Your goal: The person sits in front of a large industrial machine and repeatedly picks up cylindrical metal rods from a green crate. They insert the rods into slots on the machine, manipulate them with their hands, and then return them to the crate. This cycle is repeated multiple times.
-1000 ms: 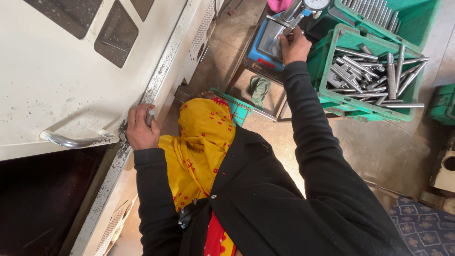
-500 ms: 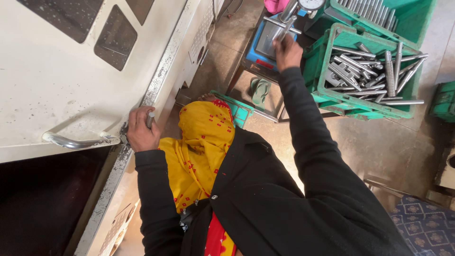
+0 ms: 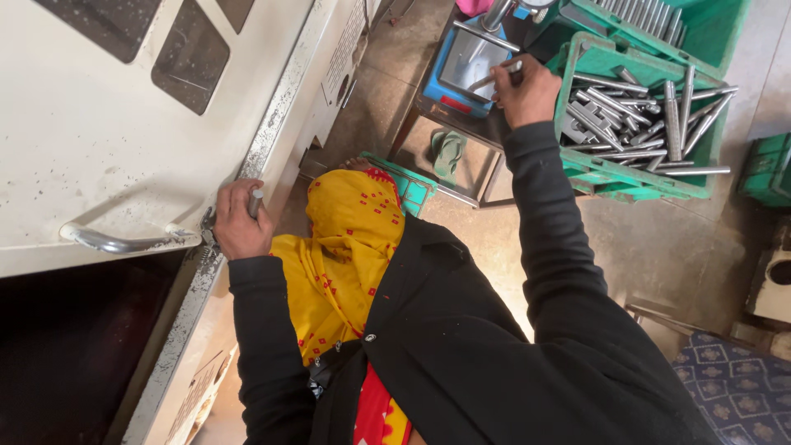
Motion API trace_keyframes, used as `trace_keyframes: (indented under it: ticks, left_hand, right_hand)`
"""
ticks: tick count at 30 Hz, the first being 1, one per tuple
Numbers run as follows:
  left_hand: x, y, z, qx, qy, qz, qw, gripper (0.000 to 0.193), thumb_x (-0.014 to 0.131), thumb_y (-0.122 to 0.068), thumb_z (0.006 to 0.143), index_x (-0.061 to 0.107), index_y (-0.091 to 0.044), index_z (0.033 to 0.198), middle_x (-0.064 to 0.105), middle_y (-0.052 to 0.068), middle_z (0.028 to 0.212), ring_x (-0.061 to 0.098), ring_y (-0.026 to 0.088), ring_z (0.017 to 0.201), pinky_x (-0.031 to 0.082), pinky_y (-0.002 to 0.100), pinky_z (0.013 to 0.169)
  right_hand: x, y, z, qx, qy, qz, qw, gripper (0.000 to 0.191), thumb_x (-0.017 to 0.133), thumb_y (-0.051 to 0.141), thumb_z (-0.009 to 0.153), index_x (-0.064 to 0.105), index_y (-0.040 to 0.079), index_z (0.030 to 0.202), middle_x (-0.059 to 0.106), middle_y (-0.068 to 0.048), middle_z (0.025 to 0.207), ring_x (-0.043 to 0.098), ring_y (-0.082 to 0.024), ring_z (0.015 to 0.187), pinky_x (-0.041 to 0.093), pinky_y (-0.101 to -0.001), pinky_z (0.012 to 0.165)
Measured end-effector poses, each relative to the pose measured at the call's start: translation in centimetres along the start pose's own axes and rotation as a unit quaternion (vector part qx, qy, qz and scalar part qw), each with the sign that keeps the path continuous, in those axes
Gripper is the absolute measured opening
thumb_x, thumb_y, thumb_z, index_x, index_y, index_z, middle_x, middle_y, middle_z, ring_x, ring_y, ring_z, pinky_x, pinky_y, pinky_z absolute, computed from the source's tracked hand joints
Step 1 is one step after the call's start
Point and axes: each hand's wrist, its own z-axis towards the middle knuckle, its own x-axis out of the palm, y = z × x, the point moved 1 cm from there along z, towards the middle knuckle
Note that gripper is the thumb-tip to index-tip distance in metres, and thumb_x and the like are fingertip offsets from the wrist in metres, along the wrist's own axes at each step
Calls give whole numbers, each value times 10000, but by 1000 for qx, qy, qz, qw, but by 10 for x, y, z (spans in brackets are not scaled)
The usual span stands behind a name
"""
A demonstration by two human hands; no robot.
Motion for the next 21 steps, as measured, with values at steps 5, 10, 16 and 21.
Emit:
trace_keyframes:
  ticks: [5, 10, 16, 21]
  left_hand:
    - [1, 3, 1, 14, 2, 18, 1000, 306, 618, 81, 862, 675, -64, 1125, 663, 118, 1182, 684, 337, 1098, 566, 425, 931]
    - [4, 5, 0, 7, -2, 17, 1000, 265, 626, 73, 901, 676, -72, 1118, 664, 104, 1192, 700, 309, 1106, 584, 401, 933]
    - [3, 1, 0, -3, -1, 13, 1000, 270, 627, 88, 893, 682, -60, 1112, 670, 109, 1180, 698, 312, 1099, 578, 402, 931]
    - [1, -3, 2, 1, -6, 10, 1000, 282, 621, 98, 880, 682, -55, 1108, 669, 115, 1178, 694, 315, 1101, 574, 403, 939]
  right_hand:
    - [18, -16, 17, -98, -42, -120, 987, 213, 917, 127, 829, 759, 1, 895, 705, -140, 681, 702, -240, 577, 537, -336, 549]
    - [40, -46, 9, -87, -39, -90, 991, 210, 899, 134, 762, 764, 33, 886, 695, -147, 782, 727, -268, 675, 572, -370, 628]
    - [48, -63, -1, -38, -3, -132, 990, 181, 872, 113, 779, 761, 10, 879, 750, -164, 794, 743, -311, 712, 582, -395, 697]
    - [49, -60, 0, -22, -15, -109, 994, 179, 859, 90, 767, 752, -8, 871, 753, -162, 788, 755, -290, 704, 588, -371, 692]
